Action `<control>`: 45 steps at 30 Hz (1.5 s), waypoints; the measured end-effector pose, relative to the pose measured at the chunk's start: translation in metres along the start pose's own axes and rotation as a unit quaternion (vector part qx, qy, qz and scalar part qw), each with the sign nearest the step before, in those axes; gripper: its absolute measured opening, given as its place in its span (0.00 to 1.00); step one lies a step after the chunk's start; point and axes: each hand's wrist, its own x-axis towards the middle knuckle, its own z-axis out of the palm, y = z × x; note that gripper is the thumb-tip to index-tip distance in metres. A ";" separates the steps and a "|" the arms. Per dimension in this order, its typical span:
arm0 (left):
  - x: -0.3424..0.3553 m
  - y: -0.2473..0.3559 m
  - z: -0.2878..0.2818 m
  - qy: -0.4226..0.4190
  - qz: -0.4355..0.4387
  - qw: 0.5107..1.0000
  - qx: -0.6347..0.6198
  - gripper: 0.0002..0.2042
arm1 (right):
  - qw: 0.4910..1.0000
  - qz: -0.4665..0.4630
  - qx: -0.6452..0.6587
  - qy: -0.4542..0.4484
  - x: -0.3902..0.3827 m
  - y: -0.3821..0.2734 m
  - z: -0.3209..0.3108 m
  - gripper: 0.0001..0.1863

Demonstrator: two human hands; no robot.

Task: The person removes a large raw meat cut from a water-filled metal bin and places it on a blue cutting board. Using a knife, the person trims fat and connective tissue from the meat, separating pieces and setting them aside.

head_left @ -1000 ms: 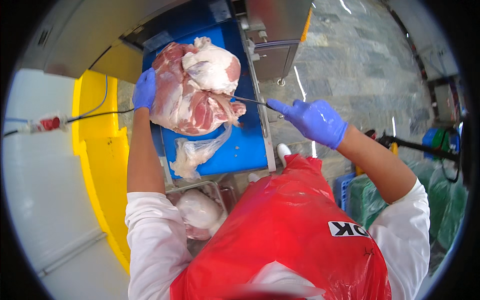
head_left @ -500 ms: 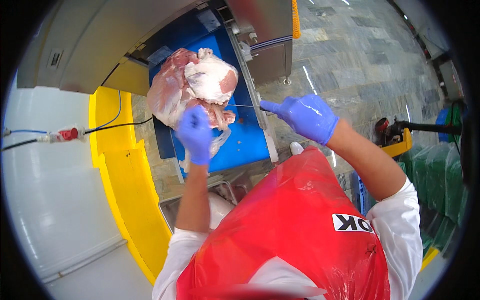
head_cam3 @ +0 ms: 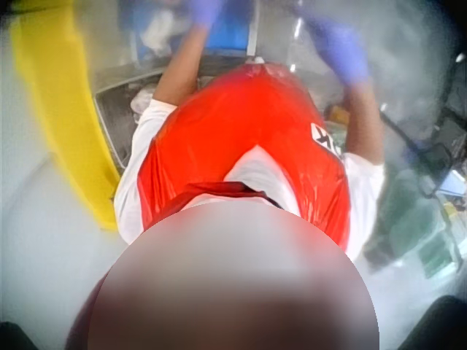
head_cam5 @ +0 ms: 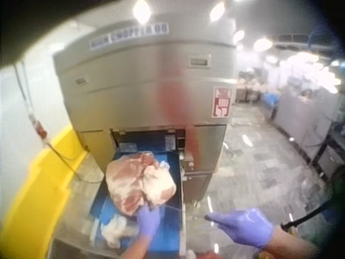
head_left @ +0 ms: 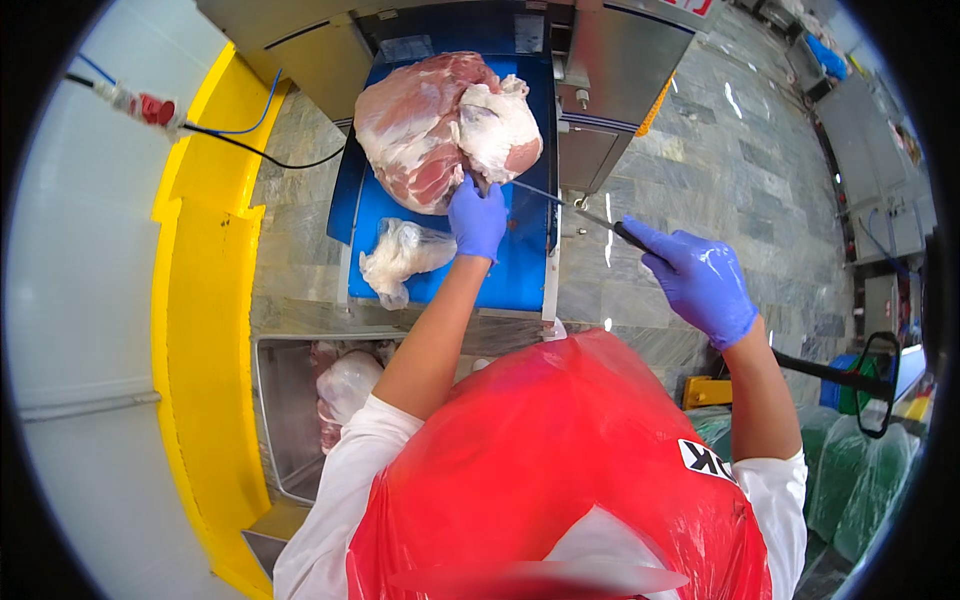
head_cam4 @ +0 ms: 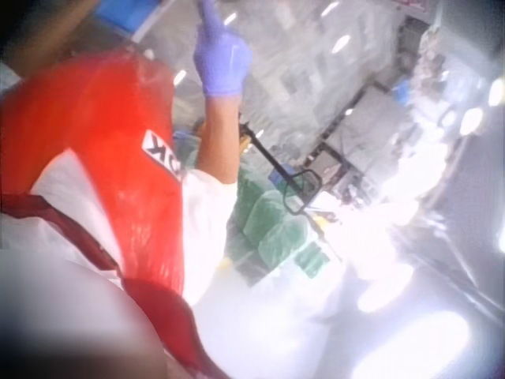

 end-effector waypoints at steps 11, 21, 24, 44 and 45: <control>0.023 0.012 0.000 0.036 -0.299 0.862 -0.408 0.08 | 0.994 -0.062 0.013 0.085 0.043 -0.013 0.001 0.25; 0.043 -0.039 0.016 0.061 -0.103 0.992 -0.045 0.16 | 0.992 -0.054 0.028 0.113 0.094 -0.028 -0.002 0.24; 0.038 -0.048 0.013 0.076 0.028 0.989 0.122 0.17 | 0.989 -0.029 0.088 0.111 0.147 -0.036 0.027 0.21; -0.017 -0.027 -0.038 0.171 0.019 0.984 0.044 0.13 | 0.998 -0.036 0.003 0.047 0.273 -0.087 0.121 0.30; -0.018 -0.034 -0.042 0.177 -0.007 0.983 0.052 0.12 | 0.997 -0.044 0.009 0.060 0.272 -0.085 0.125 0.31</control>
